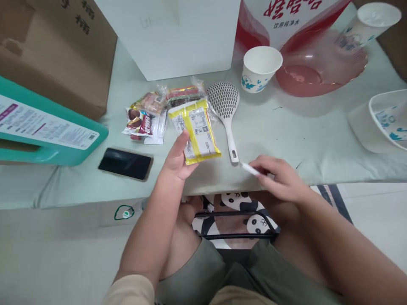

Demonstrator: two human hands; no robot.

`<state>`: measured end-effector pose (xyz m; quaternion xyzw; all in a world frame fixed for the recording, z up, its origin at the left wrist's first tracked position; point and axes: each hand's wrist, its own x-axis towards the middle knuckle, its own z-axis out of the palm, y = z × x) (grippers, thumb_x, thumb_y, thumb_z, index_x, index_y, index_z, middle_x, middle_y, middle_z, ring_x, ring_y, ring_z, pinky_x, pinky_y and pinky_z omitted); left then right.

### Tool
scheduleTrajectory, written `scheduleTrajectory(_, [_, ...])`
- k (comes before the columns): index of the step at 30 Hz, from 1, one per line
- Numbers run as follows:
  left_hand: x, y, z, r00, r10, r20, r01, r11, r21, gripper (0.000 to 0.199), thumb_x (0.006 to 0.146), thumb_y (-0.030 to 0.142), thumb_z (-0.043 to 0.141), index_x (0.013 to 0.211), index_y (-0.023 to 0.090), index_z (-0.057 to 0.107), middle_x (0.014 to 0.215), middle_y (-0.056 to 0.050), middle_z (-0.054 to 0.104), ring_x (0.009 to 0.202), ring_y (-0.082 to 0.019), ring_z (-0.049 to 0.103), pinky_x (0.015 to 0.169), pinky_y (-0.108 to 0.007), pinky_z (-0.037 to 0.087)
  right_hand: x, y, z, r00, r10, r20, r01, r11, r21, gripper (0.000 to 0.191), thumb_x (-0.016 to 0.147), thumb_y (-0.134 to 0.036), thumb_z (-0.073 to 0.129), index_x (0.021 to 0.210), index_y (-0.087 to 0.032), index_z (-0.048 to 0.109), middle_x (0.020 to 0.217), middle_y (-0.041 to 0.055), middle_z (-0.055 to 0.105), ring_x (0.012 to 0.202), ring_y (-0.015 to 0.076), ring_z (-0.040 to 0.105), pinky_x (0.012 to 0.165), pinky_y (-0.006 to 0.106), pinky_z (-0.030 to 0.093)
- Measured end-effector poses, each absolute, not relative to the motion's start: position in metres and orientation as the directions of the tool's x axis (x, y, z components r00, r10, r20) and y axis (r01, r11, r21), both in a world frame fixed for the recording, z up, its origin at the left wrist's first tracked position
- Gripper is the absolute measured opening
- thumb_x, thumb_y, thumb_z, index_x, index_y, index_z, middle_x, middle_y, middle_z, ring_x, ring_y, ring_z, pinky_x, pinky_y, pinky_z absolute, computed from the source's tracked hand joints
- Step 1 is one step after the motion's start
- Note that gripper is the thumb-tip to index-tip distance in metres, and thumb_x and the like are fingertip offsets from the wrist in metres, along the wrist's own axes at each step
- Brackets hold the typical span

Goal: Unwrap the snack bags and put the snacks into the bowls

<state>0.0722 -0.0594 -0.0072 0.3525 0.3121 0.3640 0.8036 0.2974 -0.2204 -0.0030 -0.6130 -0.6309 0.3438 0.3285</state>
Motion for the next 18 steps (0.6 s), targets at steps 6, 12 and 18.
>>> scheduleTrajectory(6, [0.090, -0.070, -0.021, 0.629, 0.728, -0.271, -0.303, 0.551, 0.778, 0.059, 0.066, 0.053, 0.095, 0.110, 0.022, 0.069, 0.108, -0.003, 0.079, 0.103, -0.024, 0.077, 0.085, -0.033, 0.063, 0.280, -0.189, -0.014, 0.402, 0.886, -0.232, -0.282, -0.122, -0.952, 0.008, 0.086, -0.031, 0.055, 0.088, -0.024, 0.050, 0.070, -0.0056, 0.055, 0.047, 0.0085, 0.044, 0.049, 0.024, 0.035])
scheduleTrajectory(12, [0.104, -0.086, -0.021, 0.759, 0.584, -0.289, -0.214, 0.642, 0.736, 0.063, 0.066, 0.042, 0.097, 0.116, 0.023, 0.066, 0.093, 0.000, 0.078, 0.078, -0.015, 0.075, 0.073, -0.027, 0.060, 0.248, -0.170, -0.017, 0.385, 0.916, -0.117, -0.315, 0.011, -0.949, 0.027, 0.088, -0.047, 0.067, 0.092, -0.025, 0.052, 0.069, -0.0066, 0.048, 0.055, 0.0093, 0.044, 0.052, 0.024, 0.037])
scheduleTrajectory(18, [0.106, -0.087, -0.018, 0.661, 0.672, -0.335, -0.282, 0.636, 0.718, 0.060, 0.077, 0.047, 0.081, 0.128, 0.022, 0.063, 0.101, -0.005, 0.080, 0.096, -0.029, 0.079, 0.084, -0.042, 0.065, 0.243, -0.173, -0.010, 0.263, 0.962, -0.074, -0.231, -0.012, -0.973, 0.019, 0.088, -0.040, 0.064, 0.096, -0.023, 0.059, 0.071, -0.0052, 0.050, 0.055, 0.0084, 0.043, 0.053, 0.025, 0.040])
